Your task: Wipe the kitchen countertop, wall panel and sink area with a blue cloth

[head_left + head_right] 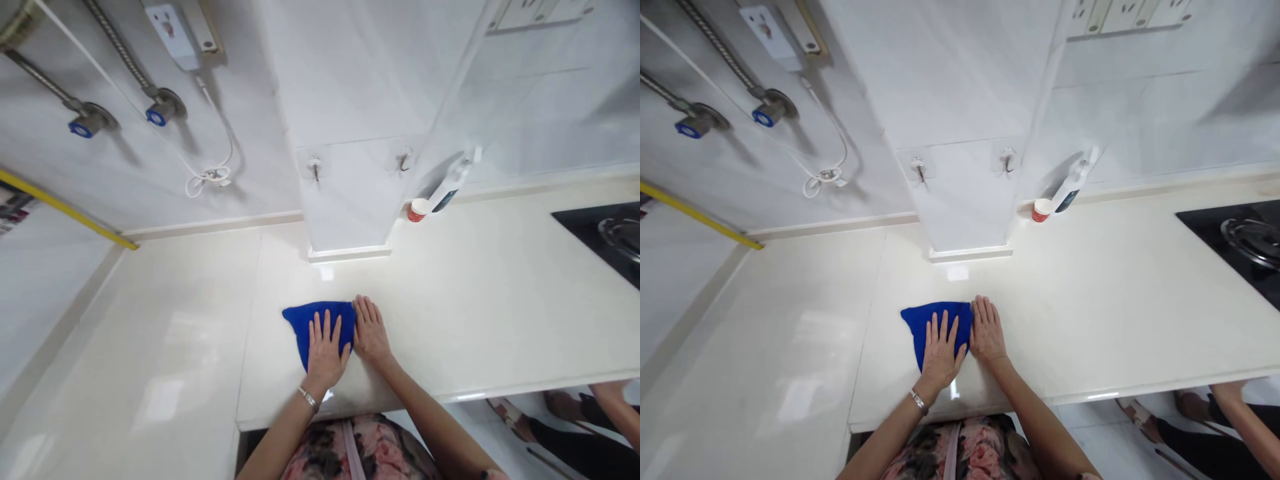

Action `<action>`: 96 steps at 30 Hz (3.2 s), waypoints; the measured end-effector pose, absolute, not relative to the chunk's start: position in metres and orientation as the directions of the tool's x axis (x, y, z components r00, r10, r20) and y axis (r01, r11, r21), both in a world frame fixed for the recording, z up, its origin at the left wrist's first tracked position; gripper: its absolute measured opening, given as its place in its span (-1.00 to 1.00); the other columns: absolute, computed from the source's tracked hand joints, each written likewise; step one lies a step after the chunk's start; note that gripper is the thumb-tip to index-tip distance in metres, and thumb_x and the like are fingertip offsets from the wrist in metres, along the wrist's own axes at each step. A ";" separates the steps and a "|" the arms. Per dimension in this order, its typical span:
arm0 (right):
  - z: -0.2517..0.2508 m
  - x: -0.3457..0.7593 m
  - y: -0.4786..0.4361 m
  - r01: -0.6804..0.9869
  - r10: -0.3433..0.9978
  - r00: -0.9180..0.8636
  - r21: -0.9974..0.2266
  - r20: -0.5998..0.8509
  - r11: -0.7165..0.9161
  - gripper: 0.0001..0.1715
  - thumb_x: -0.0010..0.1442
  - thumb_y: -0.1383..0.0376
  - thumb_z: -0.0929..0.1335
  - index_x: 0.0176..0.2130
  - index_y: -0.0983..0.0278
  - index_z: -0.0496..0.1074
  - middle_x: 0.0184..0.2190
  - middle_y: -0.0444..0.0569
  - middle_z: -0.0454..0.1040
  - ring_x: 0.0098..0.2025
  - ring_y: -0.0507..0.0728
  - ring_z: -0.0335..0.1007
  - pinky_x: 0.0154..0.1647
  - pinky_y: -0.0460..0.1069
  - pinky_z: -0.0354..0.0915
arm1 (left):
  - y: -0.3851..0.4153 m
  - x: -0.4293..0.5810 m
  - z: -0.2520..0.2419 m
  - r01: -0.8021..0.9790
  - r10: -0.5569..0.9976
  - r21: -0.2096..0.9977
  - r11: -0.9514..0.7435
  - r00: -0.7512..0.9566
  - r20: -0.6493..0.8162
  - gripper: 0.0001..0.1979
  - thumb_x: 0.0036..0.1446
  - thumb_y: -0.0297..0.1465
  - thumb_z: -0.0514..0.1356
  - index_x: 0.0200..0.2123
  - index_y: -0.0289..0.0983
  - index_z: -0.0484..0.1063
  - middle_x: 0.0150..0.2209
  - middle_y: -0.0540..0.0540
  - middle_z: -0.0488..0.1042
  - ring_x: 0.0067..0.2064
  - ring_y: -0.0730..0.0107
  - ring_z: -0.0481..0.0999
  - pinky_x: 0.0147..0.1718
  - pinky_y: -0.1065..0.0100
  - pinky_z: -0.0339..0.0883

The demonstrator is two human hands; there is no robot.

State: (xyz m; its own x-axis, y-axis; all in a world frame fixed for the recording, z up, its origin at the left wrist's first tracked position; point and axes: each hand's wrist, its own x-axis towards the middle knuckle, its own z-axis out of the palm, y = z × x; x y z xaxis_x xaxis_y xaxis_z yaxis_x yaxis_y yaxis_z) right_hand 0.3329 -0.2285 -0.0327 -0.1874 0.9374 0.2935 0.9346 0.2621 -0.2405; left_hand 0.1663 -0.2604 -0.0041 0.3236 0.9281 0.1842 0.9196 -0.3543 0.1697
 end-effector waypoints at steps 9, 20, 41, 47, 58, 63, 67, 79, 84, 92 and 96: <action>-0.037 0.335 -0.225 0.871 0.922 -0.136 -0.399 0.363 0.286 -0.40 0.41 0.32 0.16 0.36 0.44 0.21 0.42 0.25 0.18 0.52 0.33 -0.13 0.44 0.32 0.08 | -0.322 0.126 0.009 0.884 0.880 -0.001 -0.467 0.465 0.101 -0.25 0.33 -0.16 0.11 0.47 -0.22 -0.08 0.51 -0.26 -0.15 0.50 -0.26 -0.21 0.33 -0.23 0.11; -0.032 0.405 -0.256 0.830 0.889 -0.309 -0.360 0.339 0.426 -0.31 0.41 0.33 0.20 0.45 0.27 0.04 0.43 0.05 0.18 0.49 0.20 -0.01 0.49 0.26 0.09 | -0.296 0.104 0.009 0.790 0.788 -0.029 -0.612 0.612 0.063 -0.24 0.31 -0.12 0.13 0.46 -0.19 -0.05 0.50 -0.27 -0.16 0.49 -0.32 -0.20 0.31 -0.28 0.13; -0.010 0.444 -0.384 0.717 0.847 0.383 -0.697 0.367 -0.022 -0.55 0.36 0.43 0.21 0.16 0.16 0.41 0.14 0.07 0.54 0.16 0.17 0.52 0.09 0.11 0.56 | -0.075 0.270 -0.007 0.826 0.854 0.215 -0.521 0.506 0.124 -0.23 0.28 0.00 0.10 0.45 -0.18 0.05 0.50 -0.27 -0.10 0.50 -0.27 -0.20 0.42 -0.25 -0.15; -0.005 0.450 -0.411 0.713 0.816 0.435 -0.699 0.380 -0.055 -0.58 0.36 0.45 0.23 0.12 0.16 0.43 0.09 0.05 0.57 0.02 0.12 0.60 -0.01 0.04 0.59 | -0.086 0.273 -0.007 0.824 0.856 0.233 -0.516 0.505 0.112 -0.24 0.31 -0.05 0.08 0.45 -0.27 0.02 0.50 -0.32 -0.13 0.50 -0.31 -0.27 0.42 -0.29 -0.17; 0.010 0.463 -0.439 0.725 0.720 0.535 -0.678 0.442 -0.122 -0.59 0.35 0.43 0.22 0.09 0.18 0.45 0.08 0.08 0.56 -0.23 0.07 0.64 -0.14 0.04 0.61 | -0.233 0.349 -0.018 0.517 0.586 0.313 -0.796 0.789 0.185 -0.15 0.28 -0.06 0.14 0.49 -0.14 -0.16 0.52 -0.23 -0.33 0.51 -0.26 -0.31 0.43 -0.24 -0.15; 0.011 0.458 -0.439 0.740 0.737 0.506 -0.664 0.448 -0.105 -0.59 0.36 0.42 0.20 0.08 0.20 0.45 0.05 0.10 0.58 -0.25 0.07 0.64 -0.17 0.03 0.61 | -0.273 0.335 -0.015 0.391 0.474 0.362 -0.846 0.862 0.179 -0.19 0.31 -0.04 0.12 0.48 -0.08 -0.15 0.52 -0.18 -0.31 0.51 -0.17 -0.28 0.43 -0.17 -0.08; 0.009 0.447 -0.427 0.761 0.780 0.459 -0.642 0.426 -0.097 -0.59 0.36 0.39 0.20 0.07 0.20 0.49 0.06 0.11 0.59 -0.15 0.13 0.64 -0.09 0.09 0.62 | -0.285 0.301 -0.010 0.342 0.427 0.369 -0.864 0.887 0.177 -0.22 0.32 -0.06 0.13 0.47 -0.04 -0.13 0.52 -0.12 -0.25 0.52 -0.08 -0.26 0.43 -0.12 -0.01; 0.004 0.364 -0.361 0.829 0.926 0.136 -0.552 0.353 0.088 -0.51 0.25 0.48 0.22 0.06 0.18 0.51 0.06 0.02 0.59 0.07 0.08 0.54 0.07 -0.03 0.51 | -0.296 0.194 -0.010 0.498 0.540 0.242 -0.833 0.826 0.159 -0.23 0.29 -0.08 0.17 0.46 -0.12 -0.01 0.50 -0.09 -0.09 0.51 -0.07 -0.12 0.37 -0.12 0.15; 0.002 0.321 -0.329 0.823 0.964 -0.034 -0.540 0.263 0.176 -0.54 0.21 0.48 0.24 0.04 0.24 0.49 0.10 0.07 0.55 0.08 0.13 0.50 0.12 0.03 0.47 | -0.290 0.142 -0.014 0.611 0.625 0.132 -0.780 0.753 0.208 -0.28 0.27 -0.12 0.18 0.42 -0.19 0.10 0.48 -0.13 -0.01 0.50 -0.06 -0.06 0.33 -0.11 0.24; 0.001 0.255 -0.299 0.764 0.945 -0.277 -0.556 0.176 0.327 -0.51 0.12 0.44 0.33 0.07 0.28 0.43 0.08 0.08 0.51 0.03 0.17 0.45 0.10 0.06 0.45 | -0.293 0.067 -0.025 0.703 0.674 0.023 -0.711 0.672 0.306 -0.12 0.25 -0.20 0.12 0.49 -0.21 -0.26 0.45 -0.20 0.07 0.49 -0.09 -0.05 0.25 -0.14 0.31; -0.007 0.265 -0.308 0.693 0.941 -0.225 -0.638 0.252 0.336 -0.48 0.20 0.43 0.28 0.15 0.28 0.38 0.15 0.12 0.47 0.15 0.15 0.41 0.20 0.06 0.41 | -0.293 0.076 -0.024 0.691 0.658 0.007 -0.723 0.685 0.312 -0.11 0.21 -0.22 0.15 0.49 -0.28 -0.20 0.47 -0.29 0.01 0.48 -0.23 -0.08 0.26 -0.20 0.25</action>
